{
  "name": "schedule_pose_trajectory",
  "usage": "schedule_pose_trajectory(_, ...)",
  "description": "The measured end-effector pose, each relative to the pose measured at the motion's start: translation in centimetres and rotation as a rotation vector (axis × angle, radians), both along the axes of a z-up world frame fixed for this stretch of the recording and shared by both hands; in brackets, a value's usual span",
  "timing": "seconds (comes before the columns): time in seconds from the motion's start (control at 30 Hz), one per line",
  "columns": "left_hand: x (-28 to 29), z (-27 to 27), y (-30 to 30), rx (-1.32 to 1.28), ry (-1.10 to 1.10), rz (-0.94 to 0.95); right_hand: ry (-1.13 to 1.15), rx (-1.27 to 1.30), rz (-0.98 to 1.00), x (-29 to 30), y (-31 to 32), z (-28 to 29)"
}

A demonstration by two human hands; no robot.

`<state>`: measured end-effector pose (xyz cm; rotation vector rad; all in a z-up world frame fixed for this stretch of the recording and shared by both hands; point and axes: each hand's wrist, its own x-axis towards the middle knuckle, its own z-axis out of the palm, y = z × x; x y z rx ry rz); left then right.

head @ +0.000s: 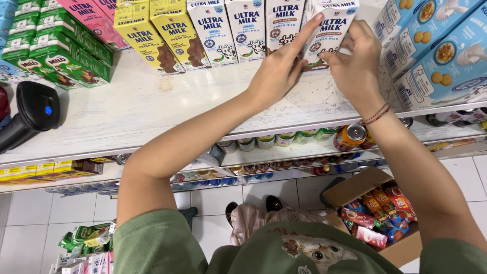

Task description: Scan milk cartons with a barcode scanner and wipe them with a cloth before restocking them on a shelf.

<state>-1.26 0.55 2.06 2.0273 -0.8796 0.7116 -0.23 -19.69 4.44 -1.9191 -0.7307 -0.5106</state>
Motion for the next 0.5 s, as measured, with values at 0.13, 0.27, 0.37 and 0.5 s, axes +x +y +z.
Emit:
schedule_pose_trajectory(0.13,0.3,-0.2,-0.1,0.026,-0.010,0.020,-0.035,-0.052,-0.054,-0.1,0.2,0.0)
schedule_pose_trajectory(0.27,0.9,-1.1,0.0,0.050,0.013,0.044,-0.035,-0.050,-0.052,0.2,0.0,-1.2)
schedule_pose_trajectory(0.37,2.5,-1.8,0.1,0.092,-0.077,0.119,-0.188,-0.186,-0.172,2.2,-1.8,-4.8)
schedule_pose_trajectory(0.5,-2.1,-1.9,1.3,0.151,-0.380,0.380,-0.663,-0.479,-0.219,1.6,-9.0,-11.6)
